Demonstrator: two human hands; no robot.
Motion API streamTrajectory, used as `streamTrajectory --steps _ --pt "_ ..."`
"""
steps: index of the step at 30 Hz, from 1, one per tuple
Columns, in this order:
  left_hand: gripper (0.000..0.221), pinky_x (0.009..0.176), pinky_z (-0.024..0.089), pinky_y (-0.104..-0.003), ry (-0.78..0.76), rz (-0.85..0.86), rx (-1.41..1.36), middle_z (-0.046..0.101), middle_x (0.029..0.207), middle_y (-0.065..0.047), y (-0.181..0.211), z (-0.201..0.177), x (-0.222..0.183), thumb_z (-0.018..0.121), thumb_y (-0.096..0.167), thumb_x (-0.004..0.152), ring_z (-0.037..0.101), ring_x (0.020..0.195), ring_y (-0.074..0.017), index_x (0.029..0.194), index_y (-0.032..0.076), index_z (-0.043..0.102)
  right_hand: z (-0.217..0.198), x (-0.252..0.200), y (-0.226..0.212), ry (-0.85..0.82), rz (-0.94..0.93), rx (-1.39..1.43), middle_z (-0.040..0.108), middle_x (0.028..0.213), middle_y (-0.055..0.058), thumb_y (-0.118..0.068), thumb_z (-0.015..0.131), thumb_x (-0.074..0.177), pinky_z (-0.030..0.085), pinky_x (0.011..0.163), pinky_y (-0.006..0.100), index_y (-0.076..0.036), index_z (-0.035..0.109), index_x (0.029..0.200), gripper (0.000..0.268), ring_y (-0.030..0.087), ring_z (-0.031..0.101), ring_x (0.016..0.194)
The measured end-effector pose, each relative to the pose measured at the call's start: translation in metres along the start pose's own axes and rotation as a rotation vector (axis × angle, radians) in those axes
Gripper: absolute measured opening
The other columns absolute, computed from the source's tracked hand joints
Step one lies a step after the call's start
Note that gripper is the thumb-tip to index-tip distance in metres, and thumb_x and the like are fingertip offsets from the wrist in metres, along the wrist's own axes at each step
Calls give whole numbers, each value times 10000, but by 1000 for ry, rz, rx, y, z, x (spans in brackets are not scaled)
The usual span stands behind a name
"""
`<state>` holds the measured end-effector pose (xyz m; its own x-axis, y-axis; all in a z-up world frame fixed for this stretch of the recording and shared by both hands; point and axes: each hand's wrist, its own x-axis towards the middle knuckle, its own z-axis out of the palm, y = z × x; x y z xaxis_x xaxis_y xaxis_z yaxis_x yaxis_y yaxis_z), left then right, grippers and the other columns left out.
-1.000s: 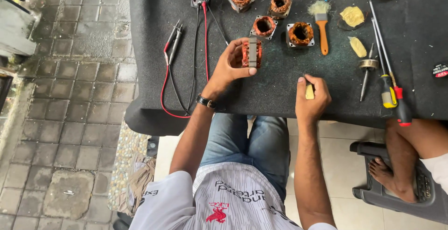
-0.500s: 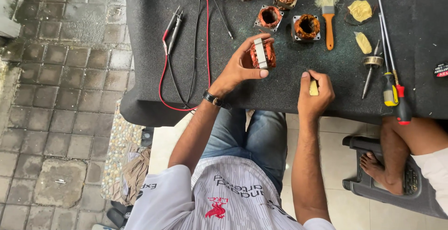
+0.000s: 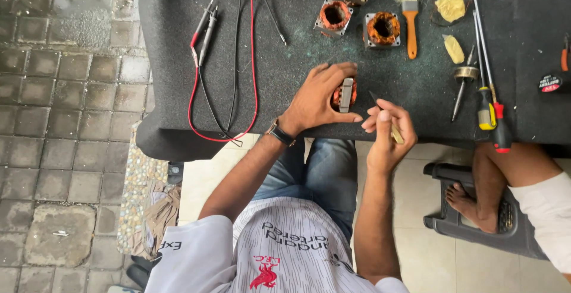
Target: Scraping and cleaning the slots of a motor stator using a small wooden tool at a repair bench
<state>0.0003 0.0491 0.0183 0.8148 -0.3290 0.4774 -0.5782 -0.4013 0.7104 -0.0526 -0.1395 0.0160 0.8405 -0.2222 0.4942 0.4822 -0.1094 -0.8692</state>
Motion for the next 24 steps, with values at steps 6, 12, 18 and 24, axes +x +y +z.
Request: streamTrajectory --steps 6,12,18,24 --pt "908 1225 246 -572 1 -79 33 595 1364 -65 -22 14 2 984 413 654 485 1408 -325 1382 166 500 21 -1 -27 -106 -129 -111 690 820 177 -57 662 1005 510 490 275 82 736 1008 158 170 654 573" --pt "910 1243 232 -464 20 -108 -12 678 1196 -82 -22 13 6 965 335 590 644 1230 -284 1365 200 510 30 -6 -35 -124 -103 -110 681 803 170 -37 615 1017 526 481 279 91 729 1001 172 169 650 571" --pt "913 1240 243 -465 26 -96 -30 682 1176 -90 -24 13 7 962 299 573 646 1222 -286 1360 181 512 39 -3 -33 -125 -147 -123 697 879 178 -17 610 1026 512 492 288 71 738 973 165 164 638 562" --pt "886 1225 261 -476 25 -102 -45 683 1143 -102 -25 12 7 950 289 572 655 1193 -295 1337 172 517 48 7 -27 -108 -183 -149 688 881 169 5 608 1031 490 490 292 68 742 968 161 142 605 541"
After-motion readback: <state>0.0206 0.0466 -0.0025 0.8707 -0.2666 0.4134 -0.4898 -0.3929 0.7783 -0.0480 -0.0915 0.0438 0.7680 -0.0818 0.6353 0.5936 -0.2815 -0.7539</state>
